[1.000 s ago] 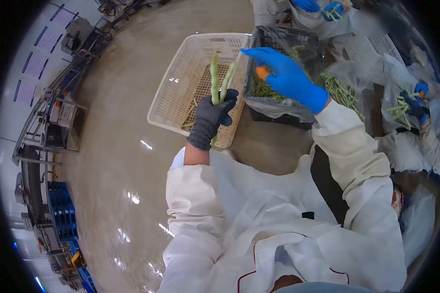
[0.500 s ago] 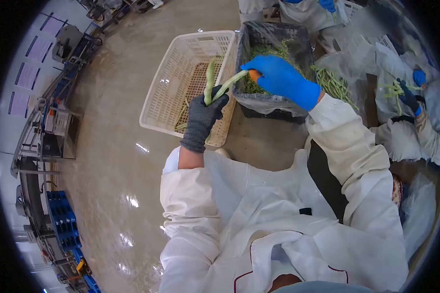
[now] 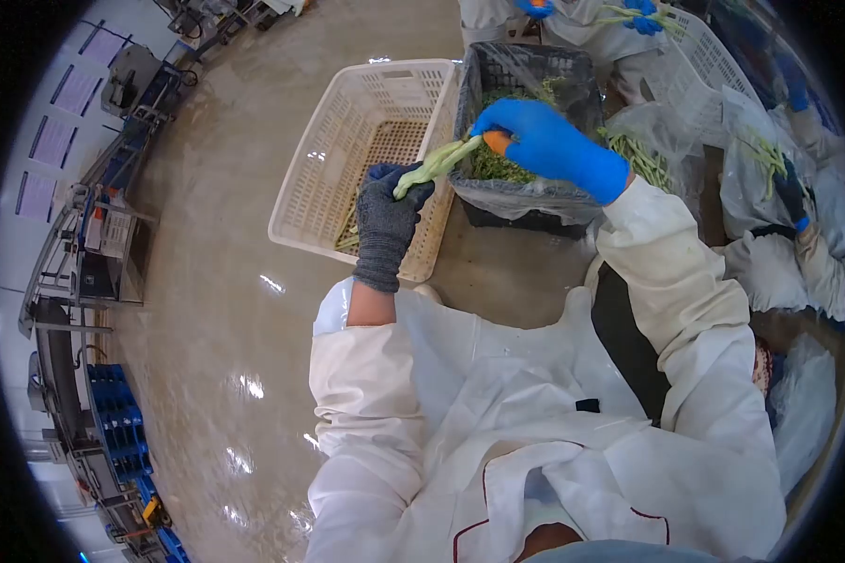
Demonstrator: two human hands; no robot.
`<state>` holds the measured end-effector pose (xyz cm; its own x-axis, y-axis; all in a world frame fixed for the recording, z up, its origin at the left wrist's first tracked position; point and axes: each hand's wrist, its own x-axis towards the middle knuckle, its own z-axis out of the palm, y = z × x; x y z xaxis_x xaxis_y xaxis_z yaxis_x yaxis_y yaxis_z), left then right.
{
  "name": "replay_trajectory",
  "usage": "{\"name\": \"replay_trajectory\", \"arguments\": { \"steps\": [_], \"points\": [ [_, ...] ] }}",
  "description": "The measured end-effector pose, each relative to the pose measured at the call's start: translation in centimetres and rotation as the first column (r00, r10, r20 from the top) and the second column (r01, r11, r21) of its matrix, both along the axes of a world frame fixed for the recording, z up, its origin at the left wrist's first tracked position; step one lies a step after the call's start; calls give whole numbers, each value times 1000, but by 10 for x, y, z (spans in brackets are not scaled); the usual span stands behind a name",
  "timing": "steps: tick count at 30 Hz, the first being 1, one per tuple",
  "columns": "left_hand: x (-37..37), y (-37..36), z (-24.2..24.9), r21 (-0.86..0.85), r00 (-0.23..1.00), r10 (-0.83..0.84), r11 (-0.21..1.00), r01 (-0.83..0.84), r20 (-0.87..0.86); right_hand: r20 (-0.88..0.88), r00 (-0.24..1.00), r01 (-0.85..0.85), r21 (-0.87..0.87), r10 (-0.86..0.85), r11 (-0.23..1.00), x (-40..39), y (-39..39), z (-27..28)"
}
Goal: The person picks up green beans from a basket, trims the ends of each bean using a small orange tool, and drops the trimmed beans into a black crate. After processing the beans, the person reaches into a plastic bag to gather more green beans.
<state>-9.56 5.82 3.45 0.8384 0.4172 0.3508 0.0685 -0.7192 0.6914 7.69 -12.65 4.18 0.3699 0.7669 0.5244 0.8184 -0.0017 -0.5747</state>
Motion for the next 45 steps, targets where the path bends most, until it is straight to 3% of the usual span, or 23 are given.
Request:
{"name": "replay_trajectory", "arguments": {
  "steps": [3, 6, 7, 9, 12, 15, 16, 17, 18, 20, 21, 23, 25, 28, 30, 32, 35, 36, 37, 38, 39, 42, 45],
  "points": [
    [2, 4, -9, -7, 999, 44, 999, -44, 17, 161, 986, 46, -34, -40, 998, -4, 2, -2],
    [0, 1, -4, 108, 998, 67, 992, -69, 21, -358, 931, -43, 97, 75, 994, -12, 9, 4],
    [0, -4, -2, -147, 995, 34, 989, -19, 98, -555, 819, -71, 156, 147, 985, -17, 12, 4],
    [3, -15, 0, -593, 964, 30, 793, 138, 265, -836, 466, -85, 283, 289, 955, -25, 18, 1],
    [8, -7, 6, -663, 930, 93, 726, 182, 356, -670, 732, -173, -7, 124, 985, -19, 24, -19],
    [-3, 27, 8, -677, 877, 111, 683, 275, 468, -513, 858, -41, -133, -33, 990, 10, 21, -45],
    [-7, 35, 7, -667, 844, 136, 681, 300, 519, -366, 913, 70, -293, -180, 954, 20, 15, -41],
    [-10, 35, 18, -783, 816, 221, 492, 380, 535, -188, 934, 202, -422, -303, 884, 29, 8, -36],
    [-13, 38, 17, -790, 811, 226, 469, 395, 539, 83, 928, 358, -467, -363, 808, 33, 1, -42],
    [-15, 44, 16, -803, 807, 226, 416, 426, 545, 588, 712, 669, -404, -383, 624, 31, -7, -48],
    [-15, 44, 15, -806, 810, 215, 398, 438, 546, 512, 771, 580, -319, -379, 750, 27, -5, -46],
    [-14, 44, 12, -799, 813, 189, 399, 449, 551, -73, 988, 112, -268, -137, 957, 16, 10, -39],
    [-13, 41, 10, -803, 817, 187, 395, 446, 546, -476, 870, -193, -93, 127, 977, -3, 24, -24],
    [-12, 38, 12, -817, 827, 189, 377, 436, 529, -713, 653, -359, 5, 255, 933, -32, 27, -9],
    [-14, 38, 11, -821, 833, 165, 353, 450, 528, -751, 610, -407, -26, 251, 913, -39, 29, -7],
    [-14, 38, 6, -801, 873, 146, 490, 344, 464, -592, 782, -355, -171, 192, 919, -40, 30, -9],
    [-7, 36, -7, -678, 857, 186, 698, 228, 480, -594, 798, -261, -187, 102, 947, -57, 26, 0],
    [0, 47, -25, -698, 866, 209, 687, 201, 455, -680, 720, -280, -105, 136, 954, -64, 25, -1],
    [-8, 34, -12, -675, 878, 206, 719, 164, 432, -524, 837, -214, -54, 154, 975, -60, 26, -20],
    [-4, 30, -13, -772, 865, 288, 615, 161, 410, -460, 878, -188, -76, 133, 979, -60, 26, -29],
    [7, 33, -29, -760, 842, 349, 642, 104, 410, -428, 889, -187, -7, 166, 982, -65, 27, -39],
    [11, 28, -32, -816, 936, 315, 575, -56, 158, -251, 910, -367, -111, 331, 924, -82, 5, -23],
    [12, 24, -55, -735, 951, 186, 675, 59, 247, 47, 854, -461, -394, 518, 795, -77, -2, -20]
  ]
}}
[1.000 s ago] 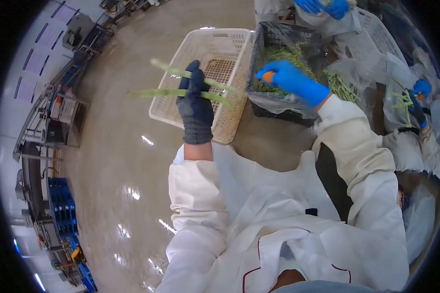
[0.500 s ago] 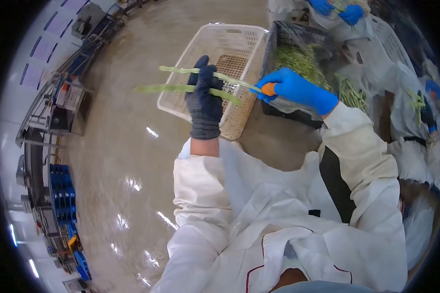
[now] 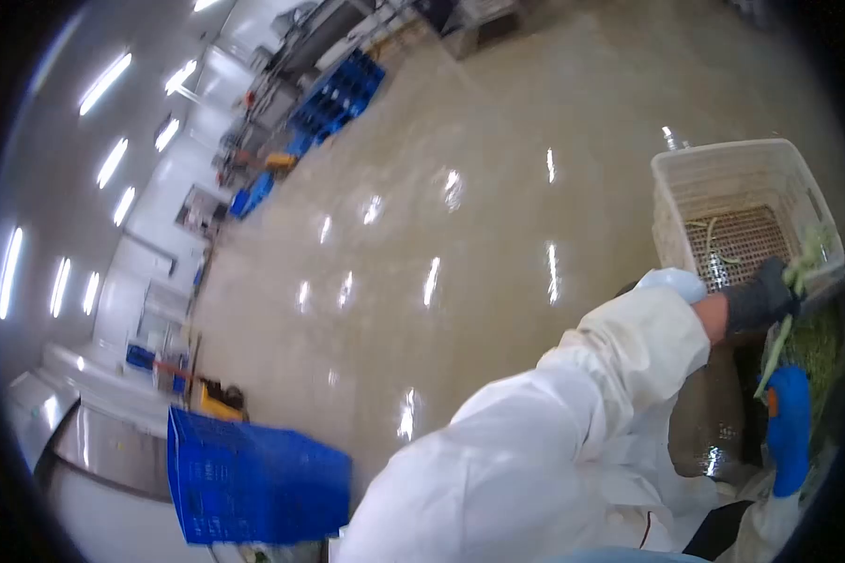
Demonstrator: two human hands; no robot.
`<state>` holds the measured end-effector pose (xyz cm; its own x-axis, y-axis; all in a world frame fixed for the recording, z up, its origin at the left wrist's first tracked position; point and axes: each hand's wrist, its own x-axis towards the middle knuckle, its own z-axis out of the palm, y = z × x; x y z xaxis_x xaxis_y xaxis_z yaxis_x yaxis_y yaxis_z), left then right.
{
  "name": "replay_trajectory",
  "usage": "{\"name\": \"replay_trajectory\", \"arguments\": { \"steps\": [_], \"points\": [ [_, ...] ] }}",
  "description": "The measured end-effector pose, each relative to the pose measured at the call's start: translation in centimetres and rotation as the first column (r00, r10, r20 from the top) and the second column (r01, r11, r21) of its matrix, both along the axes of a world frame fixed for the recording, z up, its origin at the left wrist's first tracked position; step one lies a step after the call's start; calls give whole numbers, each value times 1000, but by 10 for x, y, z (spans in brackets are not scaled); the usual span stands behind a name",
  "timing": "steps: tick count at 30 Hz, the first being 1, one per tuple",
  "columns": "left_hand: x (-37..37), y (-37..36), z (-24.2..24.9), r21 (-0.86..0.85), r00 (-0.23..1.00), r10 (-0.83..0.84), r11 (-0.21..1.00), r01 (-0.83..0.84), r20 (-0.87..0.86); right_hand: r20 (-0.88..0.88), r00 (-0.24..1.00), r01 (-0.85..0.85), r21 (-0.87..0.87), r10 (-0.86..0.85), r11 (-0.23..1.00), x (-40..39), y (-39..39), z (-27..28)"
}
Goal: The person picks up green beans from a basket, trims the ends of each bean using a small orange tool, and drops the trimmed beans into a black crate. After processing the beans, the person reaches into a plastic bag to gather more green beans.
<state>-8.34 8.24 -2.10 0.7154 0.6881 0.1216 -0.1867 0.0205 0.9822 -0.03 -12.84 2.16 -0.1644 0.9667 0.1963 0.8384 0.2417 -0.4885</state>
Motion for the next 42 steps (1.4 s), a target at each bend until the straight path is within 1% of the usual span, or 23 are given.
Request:
{"name": "replay_trajectory", "arguments": {
  "steps": [5, 6, 8, 9, 11, 14, 17, 20, 22, 24, 26, 28, 30, 31, 32, 34, 36, 37, 38, 39, 40, 41, 42],
  "points": [
    [-12, 4, -1, 270, 906, -264, 893, 359, -330, 122, 907, 411, -54, -403, 910, 100, 3, -23],
    [-15, 1, -2, 325, 868, -307, 836, 442, -391, -255, 874, 447, 91, -413, 890, 82, 7, -1],
    [-18, 0, -2, 403, 796, -352, 718, 567, -493, -349, 769, 620, 206, -535, 757, 84, 2, 24],
    [-17, -1, 0, 426, 770, -358, 673, 604, -528, -79, 706, 697, 251, -704, 671, 117, -18, 18],
    [-19, 2, 1, 448, 762, -340, 649, 615, -551, -71, 607, 758, 352, -792, 549, 164, -36, 19],
    [-15, 12, 3, 462, 806, -238, 717, 522, -542, -5, 625, 662, 534, -781, 526, 247, -68, -29],
    [-3, 17, -7, 247, 878, -267, 890, 382, -397, 55, 597, 801, 21, -800, 599, 149, -35, 23],
    [-6, 4, 7, 50, 878, -340, 924, 378, -337, -250, 750, 607, -109, -613, 787, 83, -1, 39],
    [-9, -14, 11, -25, 912, -344, 937, 348, -223, -391, 735, 613, 34, -554, 789, 80, 3, -16],
    [1, -25, 4, 209, 893, -358, 884, 419, -274, -462, 735, 618, 158, -496, 770, 83, 7, -52],
    [6, -29, 5, 316, 824, -383, 789, 527, -416, -416, 766, 612, 241, -489, 753, 87, 9, -58],
    [5, -30, 15, 285, 692, -410, 698, 657, -594, -670, 630, 594, 90, -393, 799, 92, 8, -49],
    [-1, -30, 20, 256, 587, -433, 611, 749, -684, -978, 27, 369, -181, -206, 912, 119, 3, -18],
    [-2, -29, 19, 244, 546, -447, 570, 784, -709, -932, -325, 192, -229, -158, 954, 132, 0, -4],
    [1, -26, 14, 258, 581, -434, 602, 756, -689, -962, -268, 306, -143, -59, 941, 145, -5, 1],
    [6, -14, 4, 284, 647, -405, 659, 697, -646, -987, -143, 300, -111, -70, 947, 163, -5, -9],
    [-11, -6, -5, 168, 953, -221, 952, 257, -209, -993, -7, 332, -115, -120, 936, 166, -12, -8],
    [-7, 9, -14, 250, 975, -55, 962, 109, -215, -982, 54, 358, -153, -184, 921, 172, -9, -20],
    [-2, 20, -5, -116, 988, -90, 990, 76, -125, -962, 111, 393, -189, -251, 900, 177, -13, -33],
    [3, 32, 2, -466, 999, -26, 884, 12, -23, -939, 152, 427, -219, -308, 877, 179, -17, -43],
    [5, 30, -5, -538, 980, 98, 843, 10, 172, -915, 196, 451, -236, -353, 861, 182, -21, -55],
    [-2, 25, 2, -511, 991, 51, 859, 19, 123, -899, 235, 461, -233, -371, 856, 179, -26, -62],
    [-9, 20, 12, -483, 997, 4, 875, 31, 72, -755, 418, 568, -217, -505, 794, 148, -21, -44]
  ]
}}
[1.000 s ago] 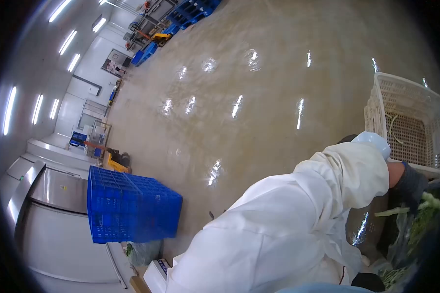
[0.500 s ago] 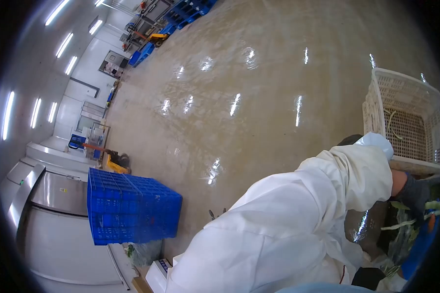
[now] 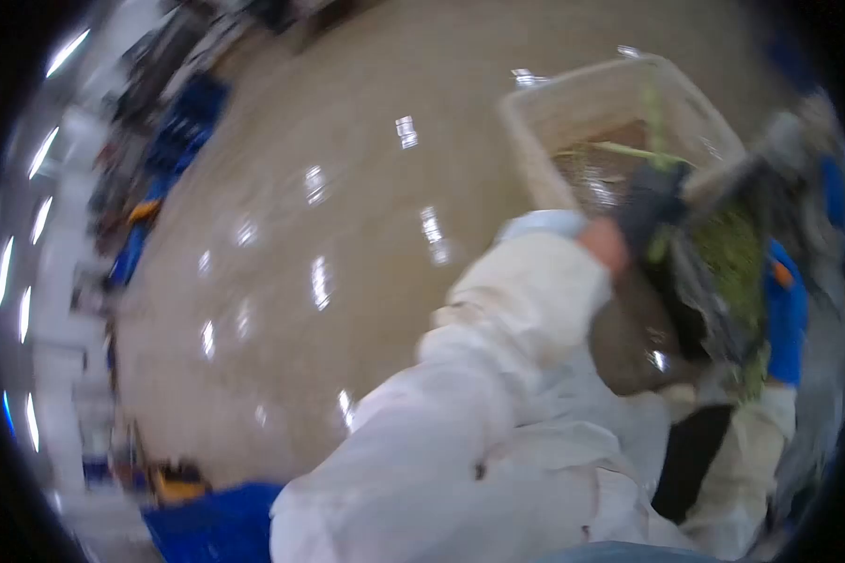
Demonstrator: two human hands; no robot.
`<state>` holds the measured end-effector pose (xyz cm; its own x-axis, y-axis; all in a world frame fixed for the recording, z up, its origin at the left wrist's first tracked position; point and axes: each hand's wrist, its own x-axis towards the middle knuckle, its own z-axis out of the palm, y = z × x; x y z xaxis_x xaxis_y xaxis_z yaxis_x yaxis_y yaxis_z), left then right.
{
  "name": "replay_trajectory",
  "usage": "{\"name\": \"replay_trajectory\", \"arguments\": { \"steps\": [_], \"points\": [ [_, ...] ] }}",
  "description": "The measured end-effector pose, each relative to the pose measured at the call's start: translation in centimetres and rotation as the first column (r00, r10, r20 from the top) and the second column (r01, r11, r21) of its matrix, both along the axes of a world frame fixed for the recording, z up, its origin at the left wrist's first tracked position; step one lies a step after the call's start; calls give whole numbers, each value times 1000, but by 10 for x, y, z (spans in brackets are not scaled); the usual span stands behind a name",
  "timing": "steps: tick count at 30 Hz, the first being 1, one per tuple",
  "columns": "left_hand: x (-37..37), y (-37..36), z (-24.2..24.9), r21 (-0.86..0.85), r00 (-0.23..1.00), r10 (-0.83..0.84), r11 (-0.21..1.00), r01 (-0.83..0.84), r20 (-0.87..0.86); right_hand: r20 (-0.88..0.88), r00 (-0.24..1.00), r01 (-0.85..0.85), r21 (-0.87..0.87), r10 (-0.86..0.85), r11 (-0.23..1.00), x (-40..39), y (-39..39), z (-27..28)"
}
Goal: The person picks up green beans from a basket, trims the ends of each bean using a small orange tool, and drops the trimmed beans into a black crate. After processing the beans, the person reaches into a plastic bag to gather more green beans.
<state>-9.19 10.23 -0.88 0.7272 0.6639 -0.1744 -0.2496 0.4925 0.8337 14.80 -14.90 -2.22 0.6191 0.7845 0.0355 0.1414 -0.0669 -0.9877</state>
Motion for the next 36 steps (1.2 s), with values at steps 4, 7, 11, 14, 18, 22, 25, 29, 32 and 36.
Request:
{"name": "replay_trajectory", "arguments": {
  "steps": [4, 7, 11, 14, 18, 22, 25, 29, 32, 36],
  "points": [
    [-10, -31, 24, 193, 959, -196, 952, 236, -204, 273, 961, -47, 49, 32, 998, -63, 26, 38],
    [7, -28, -25, 518, 906, -213, 762, 388, -365, 416, 910, -60, 119, 5, 991, -84, 31, 56],
    [-3, -46, 0, 785, 851, 21, 398, 474, -524, 532, 847, -51, 95, -7, 994, -105, 21, 86],
    [-6, -45, 5, 760, 791, 65, 335, 557, -609, 599, 800, -82, 70, 24, 994, -99, 16, 86],
    [-10, -38, 6, 764, 734, 224, 101, 637, -642, 564, 825, -23, 111, -44, 994, -101, 15, 90],
    [-6, -36, -3, 775, 767, 118, 149, 614, -631, 872, 486, -69, -24, 54, 997, -88, 10, 86],
    [-10, -47, 12, 814, 824, 4, 163, 558, -566, 960, 277, 39, -41, 29, 998, -85, 10, 86],
    [-15, -71, 41, 714, 811, -284, 385, 585, -512, 879, 462, 77, 95, -120, 992, -85, 11, 88],
    [-14, -74, 37, 644, 786, -334, 451, 618, -521, 356, 930, 27, 190, -94, 981, -80, 13, 85],
    [-10, -74, 47, 597, 868, -280, 636, 488, -411, -182, 975, -86, 225, 128, 971, -106, 28, 74]
  ]
}}
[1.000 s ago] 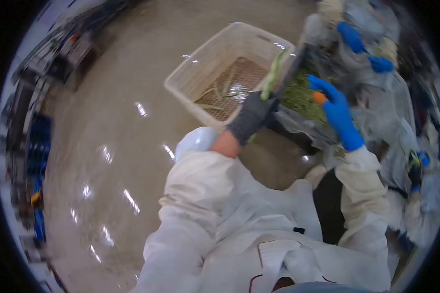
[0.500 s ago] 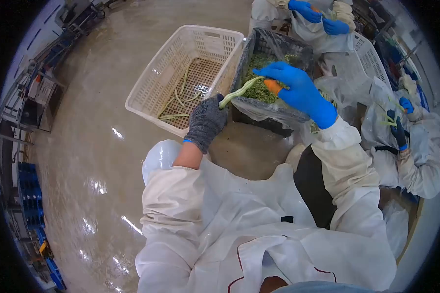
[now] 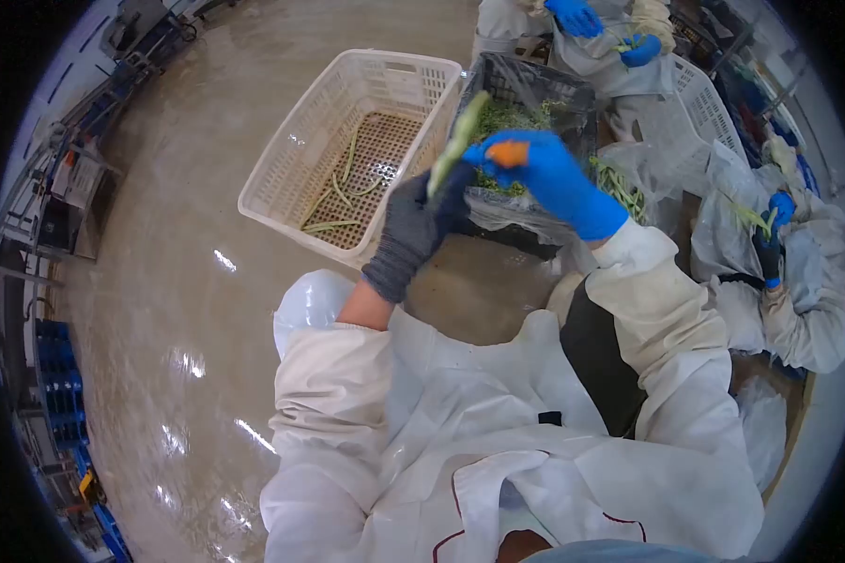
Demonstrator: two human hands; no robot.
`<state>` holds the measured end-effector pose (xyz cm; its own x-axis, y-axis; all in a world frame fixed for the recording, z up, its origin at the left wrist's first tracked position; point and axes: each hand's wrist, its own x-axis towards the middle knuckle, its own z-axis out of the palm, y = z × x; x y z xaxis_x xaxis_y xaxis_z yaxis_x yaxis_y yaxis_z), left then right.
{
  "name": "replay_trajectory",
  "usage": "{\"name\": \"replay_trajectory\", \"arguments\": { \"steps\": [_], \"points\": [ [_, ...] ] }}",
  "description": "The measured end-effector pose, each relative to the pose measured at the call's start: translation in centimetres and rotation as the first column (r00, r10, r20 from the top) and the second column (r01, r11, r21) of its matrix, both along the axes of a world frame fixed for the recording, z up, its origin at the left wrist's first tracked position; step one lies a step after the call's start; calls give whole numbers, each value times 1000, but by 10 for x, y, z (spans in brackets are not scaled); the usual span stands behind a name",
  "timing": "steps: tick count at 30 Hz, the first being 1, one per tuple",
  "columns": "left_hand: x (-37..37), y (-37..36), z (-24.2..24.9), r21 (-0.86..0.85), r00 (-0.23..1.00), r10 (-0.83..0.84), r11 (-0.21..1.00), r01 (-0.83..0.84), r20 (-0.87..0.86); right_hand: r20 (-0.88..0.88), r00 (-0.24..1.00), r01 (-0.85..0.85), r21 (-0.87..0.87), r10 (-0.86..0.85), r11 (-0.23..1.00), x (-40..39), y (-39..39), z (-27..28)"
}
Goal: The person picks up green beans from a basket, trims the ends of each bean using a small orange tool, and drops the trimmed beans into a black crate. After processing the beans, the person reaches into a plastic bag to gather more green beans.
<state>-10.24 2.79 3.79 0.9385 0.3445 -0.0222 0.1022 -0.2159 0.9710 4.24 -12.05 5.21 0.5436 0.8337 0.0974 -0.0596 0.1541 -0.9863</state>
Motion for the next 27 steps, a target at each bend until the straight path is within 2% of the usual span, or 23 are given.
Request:
{"name": "replay_trajectory", "arguments": {
  "steps": [1, 3, 4, 5, 7, 9, 12, 13, 15, 17, 19, 20, 23, 25, 26, 27],
  "points": [
    [3, 5, 0, -67, 987, 79, 995, -70, 137, 75, 996, -43, -73, 49, 996, -1, 2, -8],
    [12, 24, 1, -215, 888, 253, 960, -180, 384, 210, 964, -116, -219, 163, 969, -1, 4, -26],
    [14, 38, 3, -377, 838, 325, 913, -157, 438, 290, 934, -114, -308, 208, 945, 5, 4, -30],
    [13, 53, 4, -526, 781, 406, 843, -118, 475, 406, 881, -65, -404, 242, 913, 10, 2, -35],
    [0, 76, 19, -638, 680, 506, 766, -73, 530, 603, 725, 74, -550, 334, 832, 27, -8, -45],
    [-11, 94, 20, -670, 591, 550, 742, -22, 590, 684, 454, 399, -729, 571, 556, 62, -16, -73],
    [-14, 95, 21, -712, 604, 520, 693, 116, 604, 934, 47, 727, -276, 356, 629, 52, -18, -65],
    [-11, 92, 19, -706, 614, 502, 696, 132, 609, 935, 266, 601, -351, 235, 718, 46, -14, -63],
    [-3, 80, 15, -698, 634, 466, 696, 168, 617, 730, 680, 307, -362, 63, 880, 14, 8, -41],
    [5, 66, 17, -698, 661, 477, 709, 99, 579, 502, 844, -76, -238, 190, 968, -15, 19, -28],
    [13, 55, 16, -704, 668, 488, 706, 76, 562, 117, 949, -269, -180, 292, 946, -50, 27, -13],
    [16, 51, 15, -689, 678, 473, 722, 69, 564, -83, 935, -353, -120, 345, 928, -59, 29, -9],
    [22, 43, 13, -742, 678, 517, 667, 63, 522, -175, 921, -367, -83, 349, 927, -63, 32, -11],
    [20, 48, 3, -609, 818, 446, 778, -154, 363, 136, 981, -124, -130, 141, 984, -55, 32, -12],
    [19, 50, 1, -513, 868, 420, 824, -241, 267, 291, 956, 6, -125, 31, 992, -50, 30, -13],
    [16, 54, -1, -513, 923, 354, 826, -233, 151, 339, 941, 46, -106, -7, 993, -46, 28, -13]
  ]
}}
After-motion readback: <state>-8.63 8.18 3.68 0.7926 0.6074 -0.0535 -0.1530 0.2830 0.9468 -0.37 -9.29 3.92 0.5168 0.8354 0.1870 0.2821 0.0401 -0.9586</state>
